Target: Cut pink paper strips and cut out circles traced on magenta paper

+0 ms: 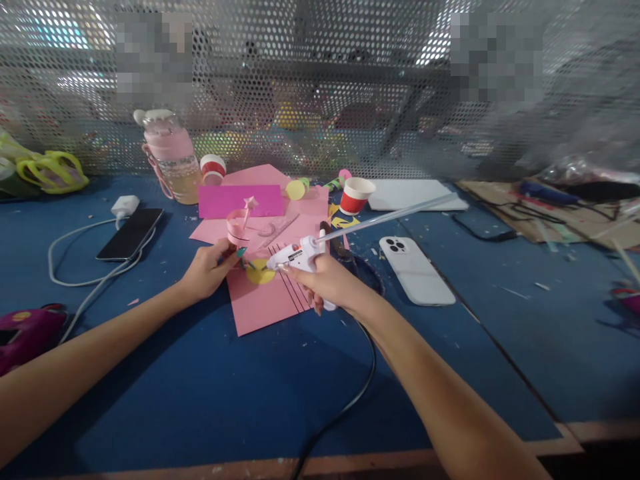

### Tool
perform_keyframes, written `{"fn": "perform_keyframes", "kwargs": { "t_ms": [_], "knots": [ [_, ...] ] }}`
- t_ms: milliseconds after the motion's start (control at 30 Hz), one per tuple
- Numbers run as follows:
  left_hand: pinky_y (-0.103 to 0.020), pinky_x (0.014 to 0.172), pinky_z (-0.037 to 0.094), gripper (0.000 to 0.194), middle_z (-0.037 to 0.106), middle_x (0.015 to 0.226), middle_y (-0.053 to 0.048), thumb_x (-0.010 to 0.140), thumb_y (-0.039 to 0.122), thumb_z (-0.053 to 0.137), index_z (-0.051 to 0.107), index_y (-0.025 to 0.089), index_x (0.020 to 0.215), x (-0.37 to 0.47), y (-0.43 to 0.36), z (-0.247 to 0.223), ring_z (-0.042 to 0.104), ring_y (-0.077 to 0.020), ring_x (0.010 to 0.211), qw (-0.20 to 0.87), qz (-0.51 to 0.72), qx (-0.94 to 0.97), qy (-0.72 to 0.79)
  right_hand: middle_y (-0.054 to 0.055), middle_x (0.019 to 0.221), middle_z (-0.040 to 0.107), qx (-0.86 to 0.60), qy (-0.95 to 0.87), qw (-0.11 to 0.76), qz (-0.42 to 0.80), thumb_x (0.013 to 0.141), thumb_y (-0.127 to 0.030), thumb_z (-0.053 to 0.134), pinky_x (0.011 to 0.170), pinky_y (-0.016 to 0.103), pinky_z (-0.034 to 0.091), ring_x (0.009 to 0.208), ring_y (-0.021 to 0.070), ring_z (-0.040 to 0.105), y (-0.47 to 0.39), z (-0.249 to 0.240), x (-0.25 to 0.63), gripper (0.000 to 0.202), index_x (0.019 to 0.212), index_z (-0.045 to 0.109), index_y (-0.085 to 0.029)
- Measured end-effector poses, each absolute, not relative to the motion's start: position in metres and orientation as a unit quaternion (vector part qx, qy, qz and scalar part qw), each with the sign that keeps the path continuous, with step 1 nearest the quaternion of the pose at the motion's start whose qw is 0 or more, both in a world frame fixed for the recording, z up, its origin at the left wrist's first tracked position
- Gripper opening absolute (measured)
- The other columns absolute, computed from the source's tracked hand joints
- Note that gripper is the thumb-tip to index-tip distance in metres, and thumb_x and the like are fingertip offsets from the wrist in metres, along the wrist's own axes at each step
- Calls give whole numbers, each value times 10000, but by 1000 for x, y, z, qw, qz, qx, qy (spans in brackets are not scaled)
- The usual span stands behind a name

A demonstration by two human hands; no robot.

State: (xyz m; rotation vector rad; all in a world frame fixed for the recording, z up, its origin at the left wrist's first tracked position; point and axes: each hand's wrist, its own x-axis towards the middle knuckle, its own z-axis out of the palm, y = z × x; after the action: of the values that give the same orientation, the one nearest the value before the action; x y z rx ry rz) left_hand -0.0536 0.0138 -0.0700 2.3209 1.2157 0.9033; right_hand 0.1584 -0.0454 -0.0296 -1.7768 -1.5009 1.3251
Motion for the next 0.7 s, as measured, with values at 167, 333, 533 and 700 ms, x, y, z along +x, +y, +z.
{"fn": "perform_keyframes", "kwargs": {
  "t_ms": [167, 333, 533, 700],
  "knots": [
    [-223, 515, 346, 161, 497, 578, 22, 789, 191, 472, 424, 185, 635, -52, 13, -68, 446, -97, 513, 184, 325, 818, 437, -14, 496, 548, -605, -551, 283, 500, 768, -360, 566, 257, 196, 373, 291, 80, 463, -42, -34, 163, 289, 908, 564, -108],
    [-223, 510, 339, 172, 511, 570, 18, 795, 188, 460, 420, 184, 627, -53, 14, -69, 461, -97, 512, 204, 327, 807, 448, 5, 542, 588, -577, -563, 342, 483, 748, -420, 565, 265, 207, 396, 295, 76, 453, -44, -28, 164, 399, 983, 563, -98],
    [-231, 527, 362, 154, 558, 585, 1, 794, 210, 453, 428, 181, 645, -55, 14, -71, 494, -108, 530, 222, 337, 796, 451, 7, 555, 591, -584, -578, 338, 458, 729, -440, 572, 252, 204, 407, 261, 53, 408, -48, -23, 159, 369, 885, 571, -106],
    [-247, 561, 443, 149, 587, 601, -6, 798, 252, 464, 444, 177, 671, -55, 15, -72, 578, -127, 564, 315, 400, 737, 444, -19, 477, 518, -564, -558, 360, 490, 695, -438, 594, 249, 183, 367, 359, 106, 510, -52, -17, 158, 353, 865, 568, -130]
  ]
}}
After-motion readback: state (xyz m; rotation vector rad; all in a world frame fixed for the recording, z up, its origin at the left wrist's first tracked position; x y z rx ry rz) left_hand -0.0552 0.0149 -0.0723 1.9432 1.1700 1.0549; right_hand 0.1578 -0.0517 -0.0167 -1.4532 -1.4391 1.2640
